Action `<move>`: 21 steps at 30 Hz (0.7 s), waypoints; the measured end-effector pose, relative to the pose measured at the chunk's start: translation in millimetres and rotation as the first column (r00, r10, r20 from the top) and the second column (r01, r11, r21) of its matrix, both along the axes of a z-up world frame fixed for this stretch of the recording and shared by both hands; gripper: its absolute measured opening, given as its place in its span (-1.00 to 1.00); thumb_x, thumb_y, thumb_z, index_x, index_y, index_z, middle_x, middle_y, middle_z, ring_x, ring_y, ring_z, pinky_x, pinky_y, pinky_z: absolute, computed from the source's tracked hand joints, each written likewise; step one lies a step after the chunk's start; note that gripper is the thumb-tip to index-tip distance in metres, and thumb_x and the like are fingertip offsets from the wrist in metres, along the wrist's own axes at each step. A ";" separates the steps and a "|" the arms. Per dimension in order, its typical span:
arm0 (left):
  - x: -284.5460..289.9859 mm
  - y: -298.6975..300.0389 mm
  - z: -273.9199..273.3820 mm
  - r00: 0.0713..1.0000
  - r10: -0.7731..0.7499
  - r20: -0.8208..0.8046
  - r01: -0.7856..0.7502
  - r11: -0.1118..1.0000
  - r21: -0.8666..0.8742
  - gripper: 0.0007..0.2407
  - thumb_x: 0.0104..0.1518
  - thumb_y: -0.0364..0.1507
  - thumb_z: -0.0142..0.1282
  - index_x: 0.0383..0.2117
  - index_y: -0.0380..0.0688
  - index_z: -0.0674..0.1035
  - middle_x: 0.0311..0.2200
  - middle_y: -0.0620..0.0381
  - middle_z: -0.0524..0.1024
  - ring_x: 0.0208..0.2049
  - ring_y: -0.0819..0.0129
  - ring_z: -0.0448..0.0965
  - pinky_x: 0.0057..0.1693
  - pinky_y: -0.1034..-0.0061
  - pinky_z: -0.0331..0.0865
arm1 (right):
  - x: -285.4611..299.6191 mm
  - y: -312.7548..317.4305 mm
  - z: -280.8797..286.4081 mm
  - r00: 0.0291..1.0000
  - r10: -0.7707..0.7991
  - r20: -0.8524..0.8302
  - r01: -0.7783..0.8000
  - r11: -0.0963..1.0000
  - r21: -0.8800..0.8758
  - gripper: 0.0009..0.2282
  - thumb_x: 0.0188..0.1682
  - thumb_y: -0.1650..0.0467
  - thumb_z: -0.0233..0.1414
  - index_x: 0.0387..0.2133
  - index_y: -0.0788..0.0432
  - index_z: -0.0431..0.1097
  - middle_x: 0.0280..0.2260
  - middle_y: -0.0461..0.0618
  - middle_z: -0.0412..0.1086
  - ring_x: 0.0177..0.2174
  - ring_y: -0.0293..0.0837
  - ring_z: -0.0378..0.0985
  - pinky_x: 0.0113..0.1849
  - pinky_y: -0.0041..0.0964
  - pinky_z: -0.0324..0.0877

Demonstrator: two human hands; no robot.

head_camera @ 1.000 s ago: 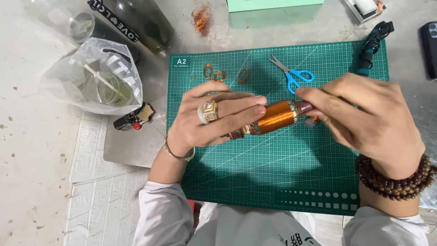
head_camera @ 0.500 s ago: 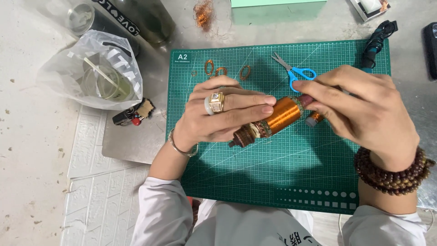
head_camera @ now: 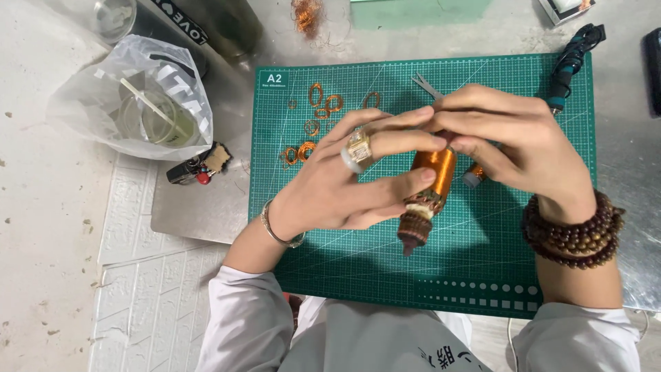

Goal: Assembling and inspecting a small copper-wound cylindrical component on a workbench

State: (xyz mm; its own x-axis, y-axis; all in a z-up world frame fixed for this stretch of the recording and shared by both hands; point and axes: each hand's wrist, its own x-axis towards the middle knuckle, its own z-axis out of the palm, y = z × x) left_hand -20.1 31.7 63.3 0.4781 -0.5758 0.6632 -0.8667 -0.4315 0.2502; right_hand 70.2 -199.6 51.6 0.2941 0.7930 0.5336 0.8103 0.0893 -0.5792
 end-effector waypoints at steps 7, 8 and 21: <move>5.2 -8.5 -1.7 0.995 0.094 -0.016 -0.094 0.995 -0.023 -0.74 0.26 -0.26 -0.22 -0.15 -0.14 0.45 -0.03 0.04 0.35 -0.05 0.17 0.53 0.10 0.19 0.31 | 5.3 23.4 -3.7 0.968 0.111 -0.227 -0.118 0.993 -0.020 -0.77 0.04 0.56 -0.25 -0.09 0.40 0.24 -0.14 0.25 0.31 -0.15 0.11 0.46 -0.16 -0.17 0.46; 5.9 -9.4 -4.1 0.993 0.121 -0.007 -0.121 0.992 -0.021 -0.75 0.26 -0.25 -0.19 -0.15 -0.14 0.44 -0.05 0.05 0.36 -0.13 0.16 0.50 0.06 0.20 0.33 | 5.6 25.1 -6.0 0.958 0.123 -0.257 -0.128 0.992 -0.004 -0.80 0.03 0.57 -0.24 -0.15 0.39 0.26 -0.14 0.27 0.32 -0.11 0.14 0.44 0.01 -0.02 0.32; 10.5 -11.2 -23.3 0.987 0.159 -0.014 -0.159 0.986 -0.054 -0.75 0.26 -0.33 0.06 -0.04 -0.12 0.34 -0.03 0.02 0.34 -0.16 0.12 0.58 -0.14 0.33 0.44 | 12.7 23.3 -25.9 0.942 0.093 -0.322 -0.099 0.995 -0.003 -0.78 0.02 0.62 -0.26 -0.13 0.36 0.27 -0.12 0.24 0.32 -0.07 0.13 0.41 0.04 -0.01 0.30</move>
